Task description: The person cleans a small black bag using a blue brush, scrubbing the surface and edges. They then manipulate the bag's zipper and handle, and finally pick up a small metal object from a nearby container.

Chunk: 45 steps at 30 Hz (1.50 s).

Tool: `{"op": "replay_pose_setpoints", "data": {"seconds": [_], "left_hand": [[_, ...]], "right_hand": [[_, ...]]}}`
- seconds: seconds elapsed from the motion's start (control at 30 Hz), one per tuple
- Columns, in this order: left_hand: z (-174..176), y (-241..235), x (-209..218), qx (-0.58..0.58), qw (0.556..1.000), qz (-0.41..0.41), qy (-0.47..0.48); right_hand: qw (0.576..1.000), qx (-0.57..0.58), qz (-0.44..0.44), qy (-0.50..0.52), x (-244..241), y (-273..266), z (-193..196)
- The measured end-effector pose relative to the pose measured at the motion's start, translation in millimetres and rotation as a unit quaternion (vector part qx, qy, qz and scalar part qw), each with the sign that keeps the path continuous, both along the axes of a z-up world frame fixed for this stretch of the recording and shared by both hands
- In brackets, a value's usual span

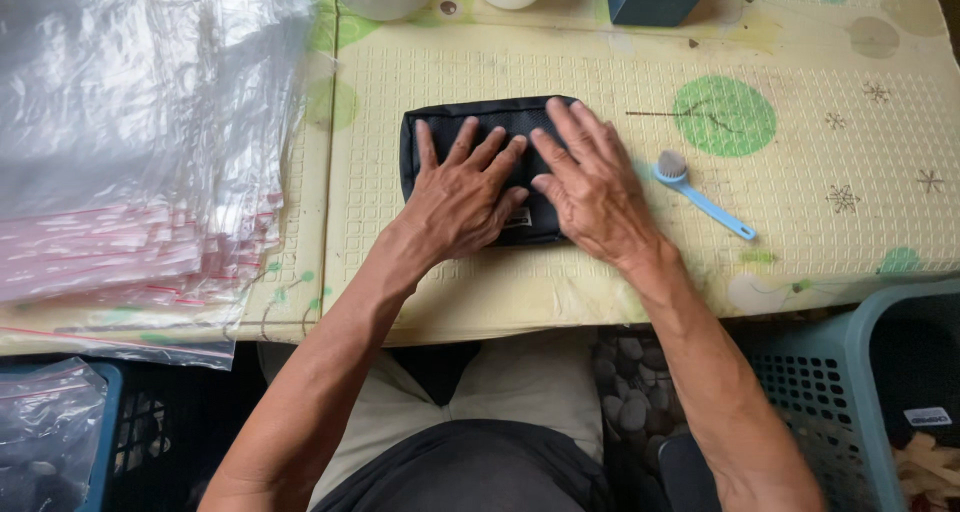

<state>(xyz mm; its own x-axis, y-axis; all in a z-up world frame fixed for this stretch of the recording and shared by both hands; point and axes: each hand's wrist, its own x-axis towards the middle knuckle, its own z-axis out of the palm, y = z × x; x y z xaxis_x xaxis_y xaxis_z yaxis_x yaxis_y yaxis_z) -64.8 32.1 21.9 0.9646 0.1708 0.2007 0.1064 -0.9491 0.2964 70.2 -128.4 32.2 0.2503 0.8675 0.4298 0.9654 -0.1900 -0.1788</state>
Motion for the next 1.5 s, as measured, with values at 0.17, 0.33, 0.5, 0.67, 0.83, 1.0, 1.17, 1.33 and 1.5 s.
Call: {"op": "replay_pose_setpoints", "data": {"seconds": [0.17,0.33,0.5,0.67,0.83,1.0,1.17,1.33,1.5], "left_hand": [[4.9,2.9,-4.8,0.039,0.993,0.045,0.104],[0.4,5.0,2.1,0.032,0.992,0.040,0.113],[-3.1,11.2,7.7,0.018,0.994,0.026,0.109],[-11.4,22.6,8.6,0.015,0.995,0.012,0.093],[4.2,19.8,10.8,-0.013,0.994,0.018,0.110],[-11.4,33.9,50.0,0.025,0.999,0.046,0.012],[-11.0,19.4,78.9,-0.055,0.998,-0.010,-0.004],[-5.6,32.5,73.8,-0.156,0.986,-0.054,-0.020],[-5.9,36.7,72.4,-0.198,0.978,-0.061,-0.014]], "right_hand": [[0.993,-0.113,-0.031,-0.011,3.4,10.5,-18.1],[0.988,-0.141,-0.062,-0.008,1.2,13.1,-19.2],[0.983,-0.149,-0.103,-0.008,-10.7,12.9,-14.2],[0.984,-0.135,-0.109,0.034,-3.5,13.1,-26.7],[0.933,-0.008,-0.010,0.360,3.5,-11.5,1.8],[0.854,0.216,-0.051,0.471,0.9,-14.0,5.3],[0.917,0.186,-0.055,0.349,12.1,-7.8,22.4],[0.971,0.105,-0.001,0.214,20.0,3.8,50.0],[0.973,0.131,-0.021,0.190,62.4,43.4,53.8]]}}
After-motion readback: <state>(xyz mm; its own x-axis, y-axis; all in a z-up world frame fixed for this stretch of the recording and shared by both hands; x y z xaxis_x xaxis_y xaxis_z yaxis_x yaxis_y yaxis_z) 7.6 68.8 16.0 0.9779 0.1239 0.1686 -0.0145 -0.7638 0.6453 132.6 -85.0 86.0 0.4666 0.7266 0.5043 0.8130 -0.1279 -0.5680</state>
